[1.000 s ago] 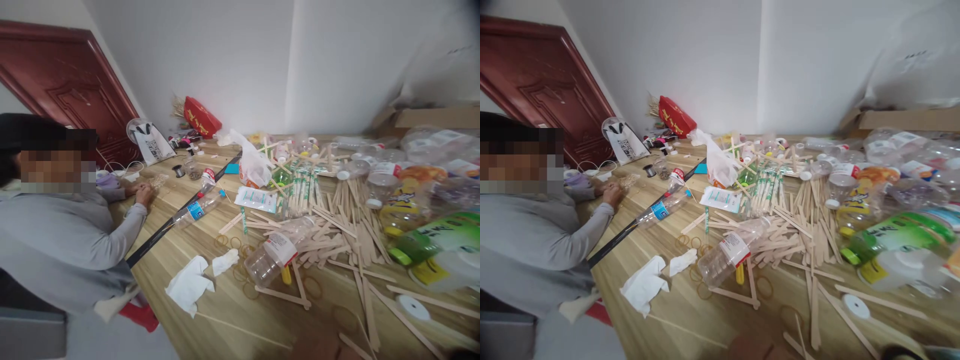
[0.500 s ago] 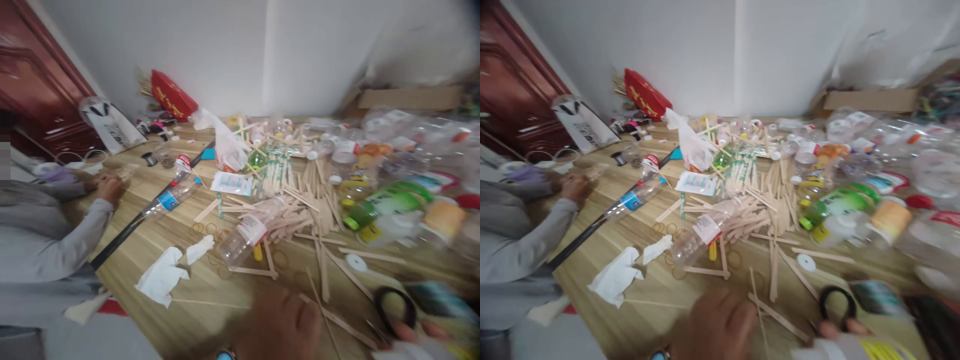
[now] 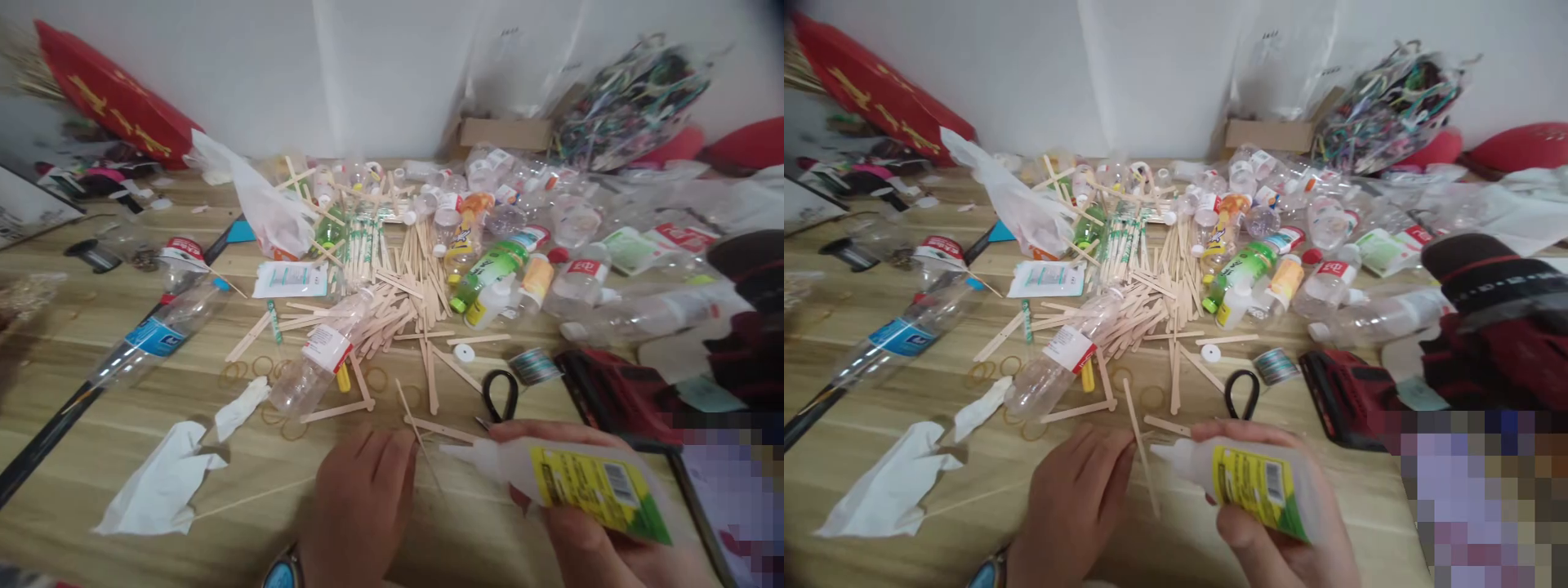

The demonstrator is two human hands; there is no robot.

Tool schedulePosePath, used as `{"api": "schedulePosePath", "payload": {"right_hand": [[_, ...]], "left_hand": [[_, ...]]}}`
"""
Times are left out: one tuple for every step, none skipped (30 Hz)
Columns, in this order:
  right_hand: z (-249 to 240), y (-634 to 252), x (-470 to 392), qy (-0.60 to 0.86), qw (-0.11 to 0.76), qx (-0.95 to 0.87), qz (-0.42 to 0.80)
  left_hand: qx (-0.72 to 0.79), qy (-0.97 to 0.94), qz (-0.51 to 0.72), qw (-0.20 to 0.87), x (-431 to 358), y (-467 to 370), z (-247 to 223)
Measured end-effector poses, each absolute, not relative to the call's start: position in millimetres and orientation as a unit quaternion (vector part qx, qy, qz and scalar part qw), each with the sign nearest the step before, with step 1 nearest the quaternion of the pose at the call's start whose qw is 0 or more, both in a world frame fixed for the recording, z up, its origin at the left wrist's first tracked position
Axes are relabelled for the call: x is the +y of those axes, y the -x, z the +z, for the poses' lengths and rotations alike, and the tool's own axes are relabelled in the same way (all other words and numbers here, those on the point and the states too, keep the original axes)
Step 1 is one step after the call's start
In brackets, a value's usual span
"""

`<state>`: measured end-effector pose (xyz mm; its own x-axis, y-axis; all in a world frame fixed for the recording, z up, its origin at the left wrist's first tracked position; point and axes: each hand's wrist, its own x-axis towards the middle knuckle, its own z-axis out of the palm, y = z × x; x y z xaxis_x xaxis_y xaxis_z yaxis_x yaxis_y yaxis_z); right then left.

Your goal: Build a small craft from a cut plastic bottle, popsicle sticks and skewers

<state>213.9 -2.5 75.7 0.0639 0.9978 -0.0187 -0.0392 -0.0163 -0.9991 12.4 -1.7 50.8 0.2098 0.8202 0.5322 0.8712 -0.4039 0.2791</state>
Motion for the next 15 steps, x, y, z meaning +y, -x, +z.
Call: {"api": "schedulePosePath", "payload": {"right_hand": [[75.6,-214.9,-2.0,0.514,0.516,-0.489,0.480],[75.5,-214.6,-1.6,0.517,0.515,-0.506,0.459],[75.8,-213.3,-1.4,0.517,0.515,-0.521,0.443],[76.6,-211.1,-1.2,0.516,0.516,-0.527,0.436],[77.9,-208.4,-1.0,0.515,0.517,-0.528,0.435],[79.6,-205.6,-0.9,0.514,0.515,-0.527,0.439],[81.6,-203.0,-0.7,0.515,0.513,-0.524,0.445],[83.5,-200.7,-0.5,0.516,0.511,-0.518,0.451],[85.4,-198.9,-0.2,0.518,0.510,-0.514,0.456],[86.9,-197.5,0.2,0.519,0.508,-0.512,0.459],[88.1,-196.3,0.5,0.519,0.504,-0.515,0.460],[89.0,-195.3,0.8,0.520,0.502,-0.520,0.456],[89.6,-194.4,1.0,0.524,0.502,-0.524,0.447],[90.0,-193.4,1.0,0.527,0.500,-0.531,0.437],[90.3,-192.5,0.9,0.528,0.495,-0.543,0.427]], "left_hand": [[-0.542,0.777,-0.316,0.042,-1.9,-11.8,51.1],[-0.540,0.778,-0.317,0.042,-2.3,-11.4,51.4],[-0.537,0.780,-0.319,0.041,-2.7,-11.2,51.6],[-0.535,0.781,-0.319,0.037,-3.1,-11.1,51.9],[-0.534,0.782,-0.319,0.033,-3.6,-11.2,52.1],[-0.534,0.782,-0.320,0.030,-4.0,-11.4,52.4],[-0.532,0.782,-0.321,0.031,-4.3,-11.6,52.6],[-0.531,0.782,-0.323,0.035,-4.6,-11.8,52.8],[-0.530,0.782,-0.325,0.038,-4.9,-11.9,52.9],[-0.530,0.782,-0.324,0.042,-5.1,-12.0,53.1],[-0.529,0.783,-0.325,0.046,-5.3,-12.0,53.3],[-0.529,0.783,-0.324,0.049,-5.4,-12.0,53.5],[-0.529,0.783,-0.324,0.050,-5.5,-11.9,53.8],[-0.528,0.783,-0.325,0.053,-5.6,-11.8,54.1],[-0.528,0.783,-0.325,0.056,-5.6,-11.7,54.4]]}}
